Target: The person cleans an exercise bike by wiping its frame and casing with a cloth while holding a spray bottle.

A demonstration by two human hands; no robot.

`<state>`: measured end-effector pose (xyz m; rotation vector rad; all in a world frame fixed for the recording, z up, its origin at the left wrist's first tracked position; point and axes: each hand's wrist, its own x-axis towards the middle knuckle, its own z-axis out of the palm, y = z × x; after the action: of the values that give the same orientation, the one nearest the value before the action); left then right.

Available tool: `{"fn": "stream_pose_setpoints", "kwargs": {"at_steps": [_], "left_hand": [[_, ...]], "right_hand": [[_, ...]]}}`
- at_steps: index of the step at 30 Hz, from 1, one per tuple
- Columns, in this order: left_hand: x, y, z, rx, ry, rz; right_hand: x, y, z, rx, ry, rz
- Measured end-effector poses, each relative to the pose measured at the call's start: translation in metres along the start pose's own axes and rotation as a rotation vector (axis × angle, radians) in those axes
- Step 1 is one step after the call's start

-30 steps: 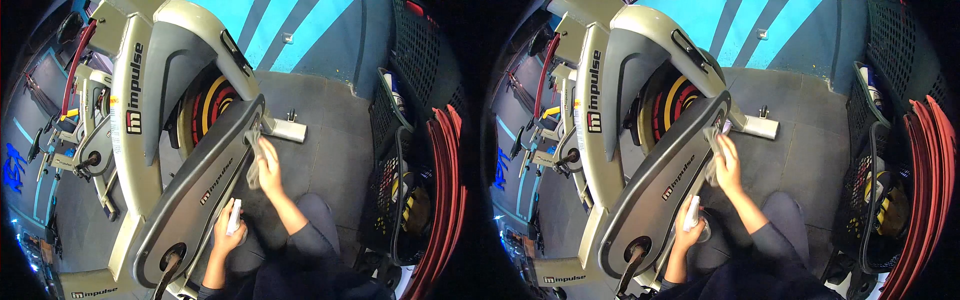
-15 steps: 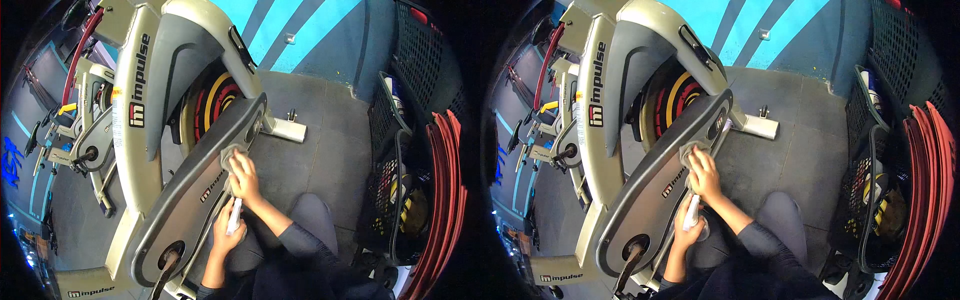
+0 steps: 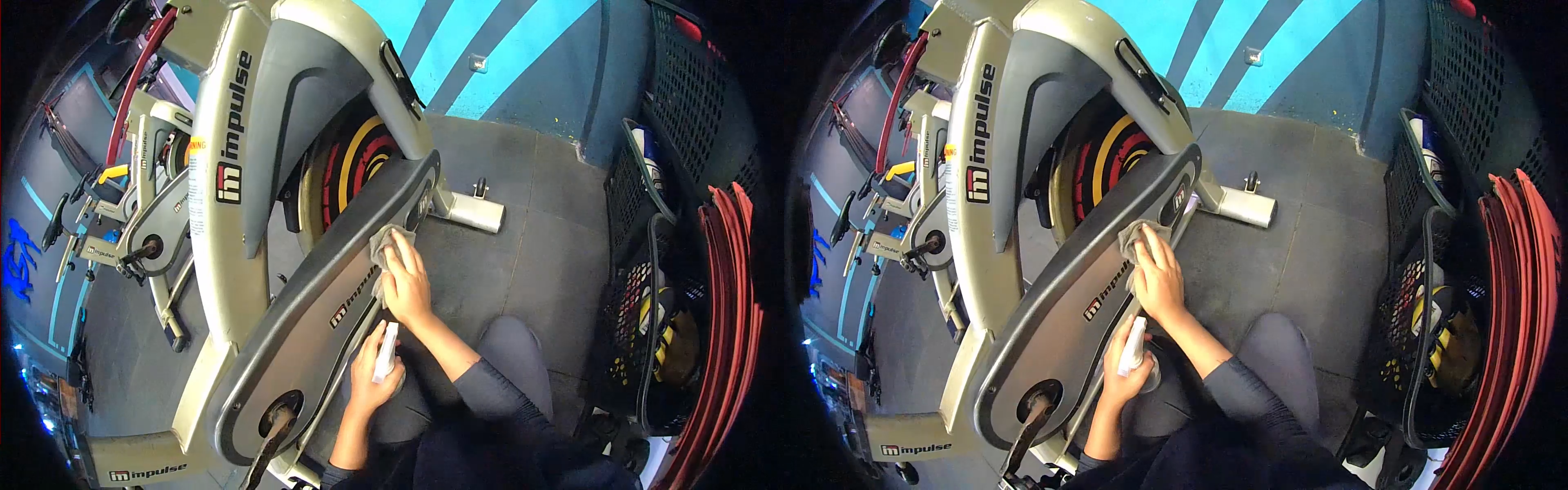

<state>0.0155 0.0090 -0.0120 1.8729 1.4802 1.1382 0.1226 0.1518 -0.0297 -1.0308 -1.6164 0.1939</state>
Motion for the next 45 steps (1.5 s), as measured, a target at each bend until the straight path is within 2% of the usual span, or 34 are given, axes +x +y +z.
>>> {"fn": "stream_pose_setpoints", "kwargs": {"at_steps": [3,6,8,14,17,22,27,28,34,38,45], "left_hand": [[0.000,0.001,-0.001,0.012,-0.004,-0.005],[-0.001,0.003,-0.001,0.010,0.013,0.015],[-0.002,0.003,-0.002,0.008,0.004,0.006],[-0.004,-0.009,0.001,0.035,0.046,0.080],[-0.004,-0.013,0.001,0.002,0.047,0.068],[-0.002,0.000,-0.002,0.007,0.031,0.047],[-0.001,0.000,0.001,-0.018,-0.005,-0.008],[0.000,0.000,0.002,0.013,0.010,0.034],[0.000,-0.002,0.001,0.031,0.042,0.066],[-0.001,0.000,0.000,-0.033,0.012,0.003],[-0.002,0.000,-0.002,0.021,-0.007,0.009]], "right_hand": [[0.013,0.002,-0.004,0.081,0.041,0.108],[0.014,-0.001,-0.006,0.112,0.038,0.128],[0.004,0.002,-0.002,0.076,0.041,0.016],[-0.048,-0.003,0.005,0.123,-0.215,-0.067],[-0.050,-0.007,0.005,0.088,-0.247,-0.017],[-0.020,-0.003,0.008,-0.005,-0.110,0.015],[0.012,0.000,-0.008,0.011,-0.123,0.106],[0.013,0.000,-0.009,0.028,-0.131,0.125],[-0.014,0.014,-0.002,0.051,-0.093,0.112],[-0.058,0.016,-0.001,0.091,-0.287,0.223],[-0.027,0.014,0.005,0.126,-0.158,0.140]]}}
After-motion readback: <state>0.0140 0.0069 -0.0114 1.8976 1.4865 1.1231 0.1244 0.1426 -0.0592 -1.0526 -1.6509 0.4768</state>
